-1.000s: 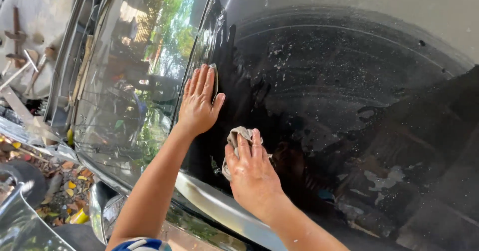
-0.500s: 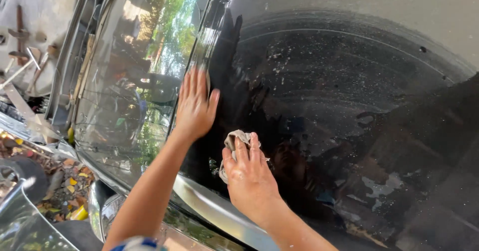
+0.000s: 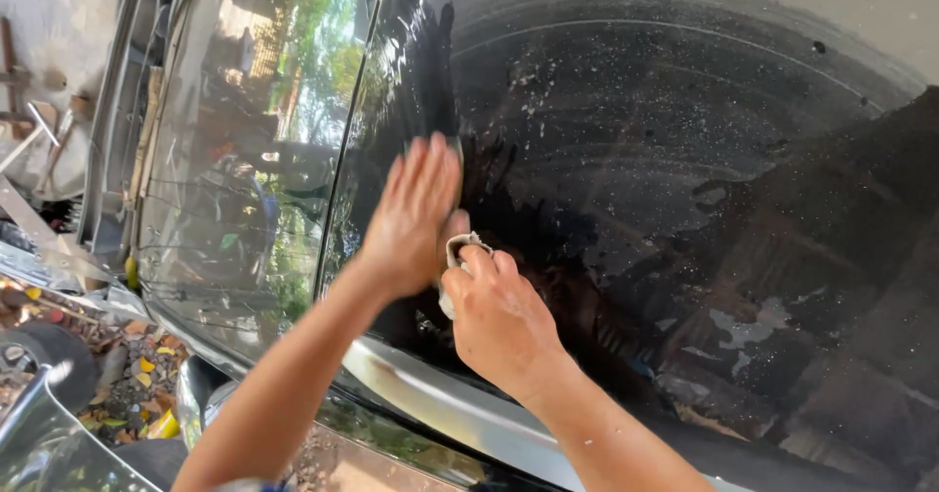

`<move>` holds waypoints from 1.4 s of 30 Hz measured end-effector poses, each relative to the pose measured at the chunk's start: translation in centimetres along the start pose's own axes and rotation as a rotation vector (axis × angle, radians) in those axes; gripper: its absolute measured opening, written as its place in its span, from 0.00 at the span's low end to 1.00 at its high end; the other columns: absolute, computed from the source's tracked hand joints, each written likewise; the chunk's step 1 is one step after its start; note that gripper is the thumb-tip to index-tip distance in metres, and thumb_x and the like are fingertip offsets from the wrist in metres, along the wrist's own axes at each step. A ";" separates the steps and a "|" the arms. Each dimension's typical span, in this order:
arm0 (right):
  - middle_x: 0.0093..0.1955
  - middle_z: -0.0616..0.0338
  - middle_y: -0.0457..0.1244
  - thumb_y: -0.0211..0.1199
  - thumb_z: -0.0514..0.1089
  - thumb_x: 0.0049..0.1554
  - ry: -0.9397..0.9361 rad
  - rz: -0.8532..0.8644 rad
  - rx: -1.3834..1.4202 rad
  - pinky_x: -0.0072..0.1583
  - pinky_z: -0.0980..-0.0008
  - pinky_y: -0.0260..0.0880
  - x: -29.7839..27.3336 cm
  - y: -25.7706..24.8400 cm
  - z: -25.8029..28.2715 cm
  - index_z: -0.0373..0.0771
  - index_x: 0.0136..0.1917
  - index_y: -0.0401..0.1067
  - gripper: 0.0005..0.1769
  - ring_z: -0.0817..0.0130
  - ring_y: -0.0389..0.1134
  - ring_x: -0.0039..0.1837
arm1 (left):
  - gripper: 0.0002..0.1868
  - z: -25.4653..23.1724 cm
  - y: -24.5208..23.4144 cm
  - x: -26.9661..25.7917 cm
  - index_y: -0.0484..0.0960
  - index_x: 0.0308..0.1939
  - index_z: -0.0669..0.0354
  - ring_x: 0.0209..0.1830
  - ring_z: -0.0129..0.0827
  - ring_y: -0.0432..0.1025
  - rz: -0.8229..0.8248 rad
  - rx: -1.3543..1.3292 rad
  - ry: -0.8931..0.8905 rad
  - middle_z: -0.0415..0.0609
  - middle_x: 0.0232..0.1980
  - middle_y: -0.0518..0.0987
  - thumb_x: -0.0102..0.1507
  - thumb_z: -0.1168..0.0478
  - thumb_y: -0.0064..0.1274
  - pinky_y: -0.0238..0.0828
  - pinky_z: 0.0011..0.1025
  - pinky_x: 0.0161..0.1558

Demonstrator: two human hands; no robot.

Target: The person cleans the side of a black car using a sponge and a cloth. They repeatedly dip the sponge into a bucket of water and scrub the car's surface, then wipe it dry with the cloth.

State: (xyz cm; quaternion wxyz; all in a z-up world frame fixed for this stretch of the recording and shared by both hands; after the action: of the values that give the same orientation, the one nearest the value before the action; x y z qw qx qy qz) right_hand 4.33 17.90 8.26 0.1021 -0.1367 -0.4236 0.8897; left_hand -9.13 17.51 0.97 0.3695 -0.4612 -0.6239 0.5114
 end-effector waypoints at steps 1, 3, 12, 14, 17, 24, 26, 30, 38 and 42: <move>0.63 0.46 0.61 0.62 0.35 0.48 0.018 -0.001 0.059 0.59 0.55 0.69 0.0 -0.3 -0.1 0.35 0.51 0.73 0.16 0.45 0.62 0.63 | 0.41 -1.0 0.3 -1.3 0.48 0.79 0.67 0.83 0.56 0.38 0.087 0.031 0.035 0.64 0.83 0.45 0.68 0.46 0.38 0.34 0.49 0.78; 0.59 0.50 0.63 0.64 0.35 0.47 0.042 -0.010 0.117 0.57 0.57 0.70 0.2 -0.8 -0.1 0.37 0.48 0.74 0.13 0.50 0.65 0.58 | 0.43 -0.9 0.6 -1.0 0.49 0.78 0.66 0.82 0.55 0.39 0.173 0.063 0.080 0.63 0.82 0.46 0.64 0.46 0.40 0.35 0.50 0.77; 0.56 0.52 0.64 0.70 0.35 0.41 -0.077 -0.348 0.139 0.61 0.55 0.67 -0.2 -4.5 -0.2 0.40 0.48 0.74 0.19 0.49 0.66 0.59 | 0.35 2.7 0.3 8.3 0.51 0.81 0.60 0.84 0.58 0.43 -0.131 -0.105 -0.138 0.61 0.84 0.48 0.76 0.44 0.34 0.38 0.54 0.80; 0.57 0.50 0.63 0.69 0.34 0.43 -0.116 -0.541 0.153 0.64 0.53 0.66 -0.7 -6.2 -0.3 0.39 0.51 0.72 0.20 0.46 0.66 0.61 | 0.41 -5.1 -2.7 3.2 0.54 0.75 0.74 0.79 0.67 0.47 0.016 0.138 0.090 0.74 0.79 0.52 0.67 0.46 0.42 0.42 0.55 0.76; 0.56 0.51 0.63 0.68 0.34 0.45 -0.116 -0.595 0.199 0.65 0.52 0.65 -1.1 -6.4 -0.8 0.40 0.50 0.71 0.18 0.46 0.66 0.61 | 0.37 -9.3 -0.5 -4.9 0.62 0.75 0.56 0.83 0.54 0.46 -0.021 -0.496 0.271 0.56 0.79 0.59 0.64 0.45 0.46 0.41 0.49 0.78; 0.53 0.52 0.62 0.69 0.34 0.47 -0.083 -0.512 0.231 0.63 0.49 0.64 -0.4 -4.7 -1.6 0.40 0.48 0.69 0.16 0.47 0.65 0.61 | 0.35 -9.6 -0.3 1.3 0.59 0.78 0.59 0.83 0.45 0.48 -0.196 -0.016 0.265 0.53 0.82 0.57 0.72 0.43 0.42 0.40 0.46 0.80; 0.54 0.54 0.62 0.69 0.33 0.44 -0.029 -0.514 0.177 0.63 0.48 0.61 -0.3 -5.0 -1.6 0.42 0.46 0.70 0.17 0.48 0.63 0.61 | 0.31 -10.8 0.2 0.2 0.62 0.72 0.56 0.80 0.40 0.52 0.044 -0.160 0.282 0.50 0.76 0.62 0.70 0.45 0.42 0.42 0.45 0.79; 0.58 0.54 0.62 0.69 0.34 0.41 -0.029 -0.549 0.092 0.66 0.44 0.58 -0.3 -4.8 -1.3 0.42 0.48 0.72 0.19 0.47 0.62 0.63 | 0.24 -9.8 2.4 0.0 0.67 0.65 0.53 0.75 0.33 0.58 0.429 -0.391 0.309 0.45 0.67 0.69 0.68 0.48 0.42 0.44 0.44 0.78; 0.62 0.55 0.62 0.63 0.36 0.51 0.011 -0.309 0.039 0.62 0.53 0.68 -0.3 -2.4 -2.1 0.42 0.51 0.74 0.13 0.50 0.63 0.66 | 0.33 -0.5 1.0 10.0 0.52 0.83 0.60 0.86 0.57 0.44 -0.203 -0.022 0.045 0.62 0.85 0.50 0.79 0.49 0.42 0.42 0.51 0.83; 0.58 0.52 0.66 0.61 0.42 0.52 0.086 0.078 0.006 0.57 0.52 0.70 0.0 -1.5 -1.1 0.43 0.48 0.78 0.10 0.50 0.67 0.61 | 0.37 -4.9 1.3 0.1 0.53 0.81 0.58 0.85 0.54 0.44 0.006 -0.113 0.216 0.58 0.85 0.50 0.70 0.50 0.43 0.39 0.52 0.81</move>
State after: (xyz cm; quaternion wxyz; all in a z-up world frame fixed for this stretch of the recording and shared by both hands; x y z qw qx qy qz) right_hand 4.75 19.64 8.73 0.0861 -0.1911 -0.4105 0.8875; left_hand -4.38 19.14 0.69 0.4065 -0.5357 -0.6067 0.4240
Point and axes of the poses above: each hand's wrist, its own x-axis towards the middle knuckle, its own y-axis out of the palm, z = x × y, the point moved 8 cm from there along x, towards the middle knuckle
